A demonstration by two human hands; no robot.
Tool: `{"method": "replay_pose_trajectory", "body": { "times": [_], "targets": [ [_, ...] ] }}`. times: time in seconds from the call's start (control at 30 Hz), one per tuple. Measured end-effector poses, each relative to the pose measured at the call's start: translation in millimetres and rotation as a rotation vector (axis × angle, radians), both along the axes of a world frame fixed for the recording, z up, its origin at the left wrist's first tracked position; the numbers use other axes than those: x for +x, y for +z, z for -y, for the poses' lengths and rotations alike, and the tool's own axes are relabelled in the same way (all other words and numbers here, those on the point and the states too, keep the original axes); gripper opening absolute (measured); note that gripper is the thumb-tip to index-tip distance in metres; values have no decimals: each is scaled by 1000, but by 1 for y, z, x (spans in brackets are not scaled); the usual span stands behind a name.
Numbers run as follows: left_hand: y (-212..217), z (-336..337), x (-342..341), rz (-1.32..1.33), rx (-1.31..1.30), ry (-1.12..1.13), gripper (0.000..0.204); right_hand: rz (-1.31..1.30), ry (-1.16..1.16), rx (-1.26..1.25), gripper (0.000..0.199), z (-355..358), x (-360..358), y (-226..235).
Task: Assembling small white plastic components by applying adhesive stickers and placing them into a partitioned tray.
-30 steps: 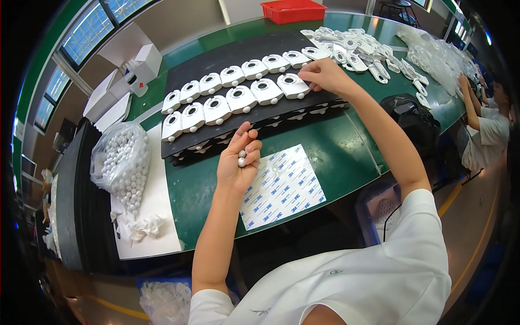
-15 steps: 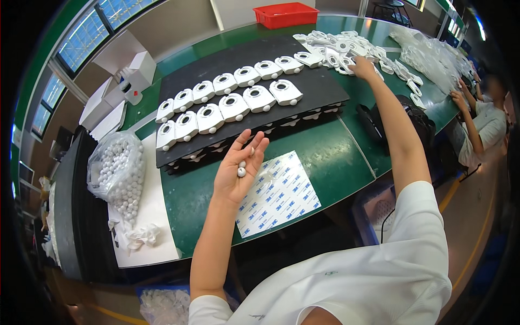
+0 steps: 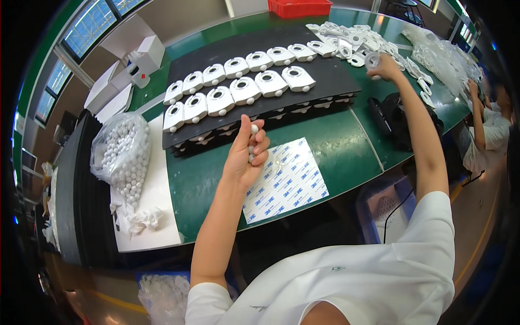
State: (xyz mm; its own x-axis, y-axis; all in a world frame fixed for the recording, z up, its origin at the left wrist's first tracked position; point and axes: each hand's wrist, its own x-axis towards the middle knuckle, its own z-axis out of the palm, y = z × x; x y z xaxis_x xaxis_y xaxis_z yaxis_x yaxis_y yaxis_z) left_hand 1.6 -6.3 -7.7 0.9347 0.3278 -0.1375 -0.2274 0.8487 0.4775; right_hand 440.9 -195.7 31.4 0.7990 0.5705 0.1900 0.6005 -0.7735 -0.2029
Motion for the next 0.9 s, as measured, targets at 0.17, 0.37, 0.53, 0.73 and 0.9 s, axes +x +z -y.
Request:
{"method": "replay_pose_trajectory", "body": {
  "times": [0.17,0.37,0.53,0.73,0.9],
  "targets": [
    [7,1,-3,-1,36,68,35,-222,234,634,42,3,-119,51],
    [6,-1,-3,34,130,122,29,-871,611,750,34,1,-257,21],
    [3,0,-1,-3,130,152,24,-1131,676,647,25,-15,-307,-17],
    [5,-1,-1,-28,122,149,22,-1188,658,720,13,-30,-320,-33],
    [1,-4,-2,-16,115,153,23,-957,694,685,11,-36,-330,-42]
  ]
}}
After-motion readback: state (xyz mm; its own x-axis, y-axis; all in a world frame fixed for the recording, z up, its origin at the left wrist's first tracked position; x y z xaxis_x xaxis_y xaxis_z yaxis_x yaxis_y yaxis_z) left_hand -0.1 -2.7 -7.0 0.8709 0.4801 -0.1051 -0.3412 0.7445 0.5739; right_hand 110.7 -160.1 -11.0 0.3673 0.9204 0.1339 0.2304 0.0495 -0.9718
